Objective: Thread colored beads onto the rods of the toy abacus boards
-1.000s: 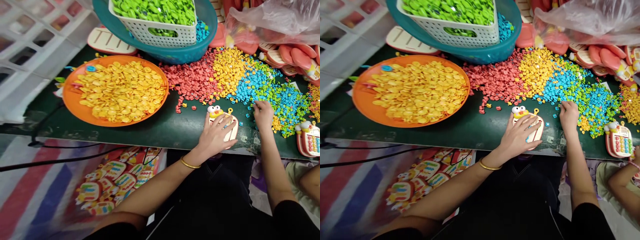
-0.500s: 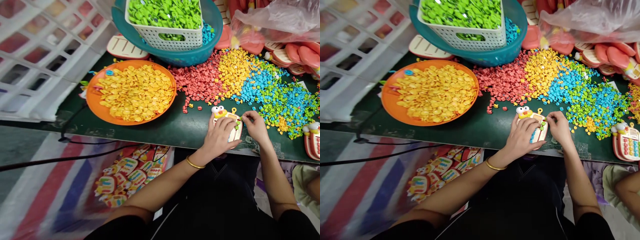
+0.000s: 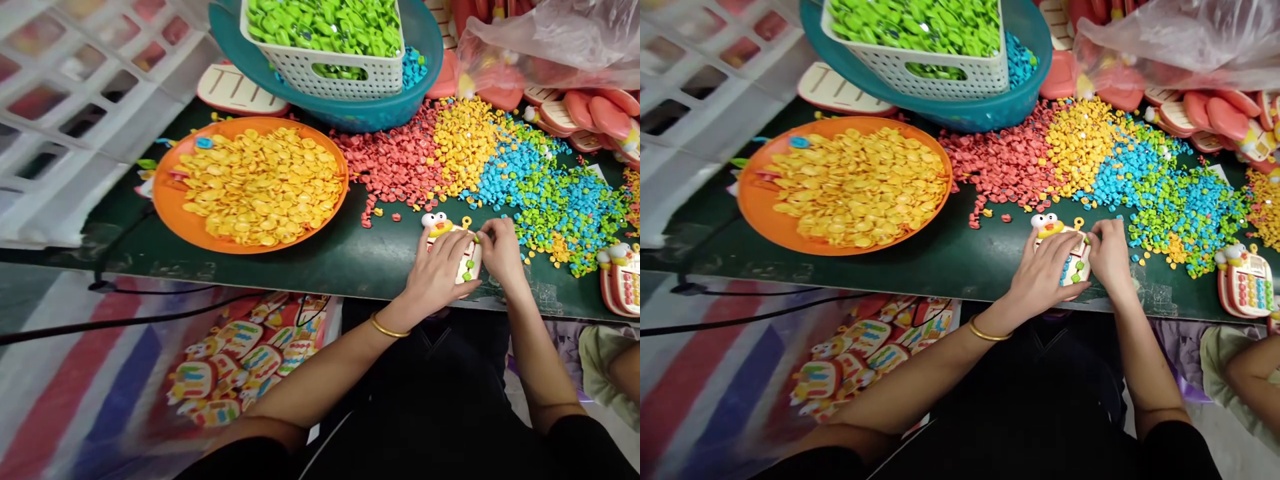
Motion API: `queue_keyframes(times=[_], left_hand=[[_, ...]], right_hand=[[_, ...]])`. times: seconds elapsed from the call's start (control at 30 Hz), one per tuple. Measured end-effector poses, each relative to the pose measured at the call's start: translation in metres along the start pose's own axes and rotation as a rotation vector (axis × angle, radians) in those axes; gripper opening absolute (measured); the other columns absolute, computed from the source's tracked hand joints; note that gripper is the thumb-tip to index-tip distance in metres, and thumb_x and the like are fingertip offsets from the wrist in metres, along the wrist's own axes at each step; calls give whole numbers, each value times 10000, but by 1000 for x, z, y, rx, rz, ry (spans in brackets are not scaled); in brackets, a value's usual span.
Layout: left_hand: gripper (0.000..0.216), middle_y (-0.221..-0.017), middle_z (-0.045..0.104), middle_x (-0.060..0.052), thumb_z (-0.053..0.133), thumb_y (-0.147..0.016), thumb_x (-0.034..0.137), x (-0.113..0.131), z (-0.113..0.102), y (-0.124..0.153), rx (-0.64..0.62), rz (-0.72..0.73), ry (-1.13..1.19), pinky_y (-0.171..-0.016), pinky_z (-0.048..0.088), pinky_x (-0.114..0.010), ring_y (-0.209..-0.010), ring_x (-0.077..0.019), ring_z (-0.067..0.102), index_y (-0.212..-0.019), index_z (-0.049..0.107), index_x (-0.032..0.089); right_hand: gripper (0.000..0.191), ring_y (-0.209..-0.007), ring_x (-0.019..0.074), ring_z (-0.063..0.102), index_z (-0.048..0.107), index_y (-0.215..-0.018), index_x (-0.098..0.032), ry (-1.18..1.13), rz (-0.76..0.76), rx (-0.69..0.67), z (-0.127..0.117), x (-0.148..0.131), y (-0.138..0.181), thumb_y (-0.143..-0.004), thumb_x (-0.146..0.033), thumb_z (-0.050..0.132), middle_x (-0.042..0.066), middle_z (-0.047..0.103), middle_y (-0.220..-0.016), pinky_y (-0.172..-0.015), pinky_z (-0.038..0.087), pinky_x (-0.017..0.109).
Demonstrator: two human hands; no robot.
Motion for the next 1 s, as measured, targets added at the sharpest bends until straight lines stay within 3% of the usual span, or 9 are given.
queue_keyframes(times=[0.07,0.13,0.23,0.3,0.43,0.6,0.73,0.87,1.0], left_hand=[[797,-1494,487,-145,714,-815,508,0,0,-1,3,1,-20,-1224,139,-548,-1340,-313,476,-1469,419,160],[728,-1503,482,-130,724,-810,495,-1,2,-1,6,19,-31,-1210,162,-568,-1329,-323,484,-1431,486,200],[488,-1426,569,-89,730,-810,493,-1,3,0,35,62,-14,-1192,185,-594,-1298,-323,509,-1231,658,256],[404,-1369,614,-74,732,-811,493,-1,3,1,56,66,11,-1187,195,-595,-1288,-315,520,-1143,695,265],[515,-1343,629,-76,780,-760,504,-2,1,1,75,32,52,-1200,195,-571,-1279,-302,531,-1178,650,232],[556,-1321,630,-107,789,-732,549,-2,2,1,84,-8,61,-1219,185,-524,-1267,-284,549,-1114,618,183],[555,-1329,620,-124,735,-771,598,-2,3,4,76,-33,46,-1221,183,-511,-1278,-284,541,-1105,608,173],[668,-1379,589,-138,691,-819,580,0,2,4,59,-46,2,-1223,166,-517,-1306,-291,519,-1317,538,162],[801,-1515,459,-156,692,-833,522,1,2,0,6,-53,-50,-1212,168,-547,-1372,-315,455,-1492,392,178]], right_hand=[[97,-809,196,539,611,-763,-210,-19,-65,-59,0,-4,6,-836,-230,551,38,571,-836,-783,456,343],[138,-803,190,558,649,-773,-211,-21,-87,-65,-7,3,8,-864,-250,552,37,596,-828,-769,464,331],[209,-876,212,573,702,-875,-186,157,-10,135,-34,35,-7,-904,-267,511,85,646,-921,-826,460,364],[241,-921,234,563,716,-908,-159,279,40,196,-49,58,-25,-905,-239,488,121,663,-961,-872,441,400],[194,-938,250,545,725,-851,-180,312,6,62,-55,76,-53,-863,-210,534,108,684,-912,-886,420,411],[178,-942,272,547,683,-856,-195,343,-57,11,-50,44,-46,-867,-224,507,113,658,-928,-852,438,417],[153,-867,238,565,650,-856,-210,147,-147,-106,-26,7,-16,-887,-261,510,76,626,-875,-817,469,391],[154,-875,218,573,655,-898,-203,2,-95,-44,-2,-6,2,-890,-251,509,71,590,-924,-786,497,366],[192,-877,209,579,703,-895,-211,-49,-61,28,5,-6,13,-901,-235,512,60,588,-891,-814,504,363]])
Point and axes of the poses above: each hand's wrist, its own y-axis away from the middle knuckle, its own z-axis out of the palm, x = y × z, the point moved 4 cm from there along -y, towards the middle knuckle
